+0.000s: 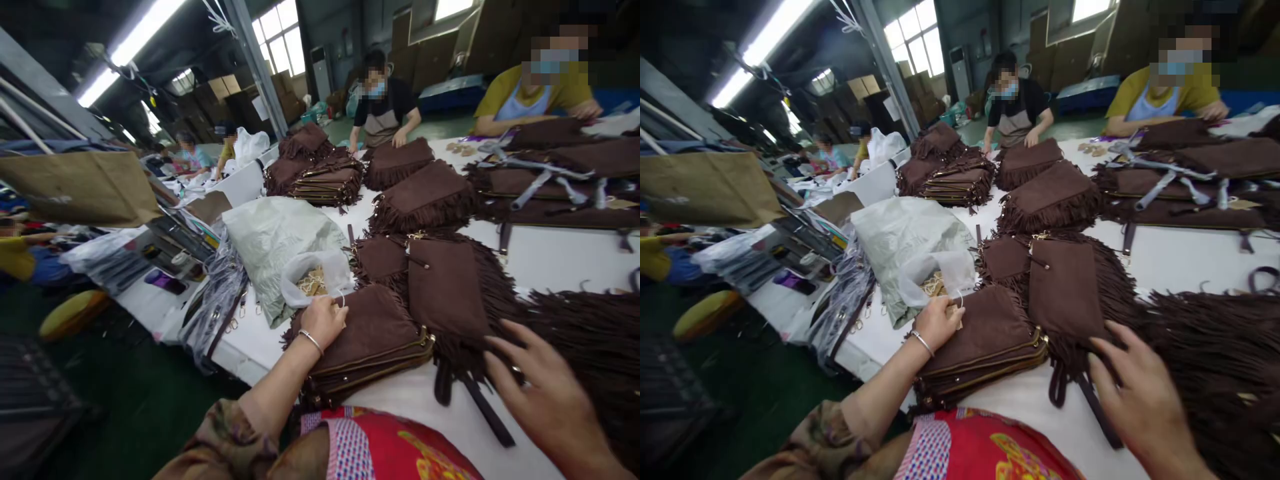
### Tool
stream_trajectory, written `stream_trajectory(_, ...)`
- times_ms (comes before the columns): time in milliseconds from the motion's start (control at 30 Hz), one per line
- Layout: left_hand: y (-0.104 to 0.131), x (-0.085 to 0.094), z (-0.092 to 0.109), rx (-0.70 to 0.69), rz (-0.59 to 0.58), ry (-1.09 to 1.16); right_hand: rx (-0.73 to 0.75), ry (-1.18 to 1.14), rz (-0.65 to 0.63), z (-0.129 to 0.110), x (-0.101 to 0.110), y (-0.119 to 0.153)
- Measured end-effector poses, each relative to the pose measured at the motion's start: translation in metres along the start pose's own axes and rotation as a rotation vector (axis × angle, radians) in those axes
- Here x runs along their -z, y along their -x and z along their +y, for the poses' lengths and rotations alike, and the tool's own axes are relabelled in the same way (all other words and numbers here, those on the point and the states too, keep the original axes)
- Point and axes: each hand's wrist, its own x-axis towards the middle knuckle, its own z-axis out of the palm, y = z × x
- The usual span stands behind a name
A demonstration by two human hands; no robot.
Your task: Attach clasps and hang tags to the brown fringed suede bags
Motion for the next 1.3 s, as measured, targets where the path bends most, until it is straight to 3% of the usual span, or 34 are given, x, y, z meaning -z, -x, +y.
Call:
stream_trajectory(100, -0.013, -0.001, 0.006, -0.036, -0.054, -0.004, 0.078, -0.192, -0.184, -0.053, -0.047, -0.017)
stream_trajectory(200, -0.024, -0.002, 0.009, -0.034, -0.119, 0.034, 0.036, -0.37, -0.322, -0.093, -0.079, -0.028)
stream_trajectory(333, -0.015, 0.0, 0.022, -0.115, -0.121, 0.177, -0.218, -0.563, -0.429, -0.109, -0.09, -0.035)
stream_trajectory(500, 0.023, 0.008, 0.066, -0.332, -0.043, 0.448, -0.634, -0.814, -0.517, -0.111, -0.085, -0.03)
stream_trajectory(600, 0.038, 0.007, 0.091, -0.45, -0.086, 0.423, -0.749, -0.959, -0.46, -0.111, -0.079, -0.025)
stream_trajectory(700, 0.043, -0.002, 0.107, -0.558, -0.177, 0.428, -0.818, -0.988, -0.272, -0.104, -0.07, -0.021)
stream_trajectory(867, 0.034, -0.007, 0.125, -0.717, -0.387, 0.497, -0.96, -1.17, -0.087, -0.08, -0.048, -0.012)
stream_trajectory(933, 0.016, -0.005, 0.132, -0.881, -0.557, 0.537, -1.018, -1.303, -0.032, -0.067, -0.037, -0.007)
stream_trajectory(1000, -0.014, -0.005, 0.139, -0.944, -0.612, 0.526, -1.072, -1.347, -0.022, -0.054, -0.029, -0.001)
stream_trajectory(1067, -0.056, -0.011, 0.146, -0.787, -0.483, 0.448, -1.129, -1.287, -0.06, -0.043, -0.025, 0.006)
stream_trajectory(1167, -0.131, -0.034, 0.156, -0.333, -0.293, 0.368, -1.19, -1.173, -0.178, -0.029, -0.031, 0.015)
stream_trajectory(1300, -0.211, -0.078, 0.173, -0.088, -0.29, 0.403, -1.229, -1.055, -0.31, -0.009, -0.051, 0.025)
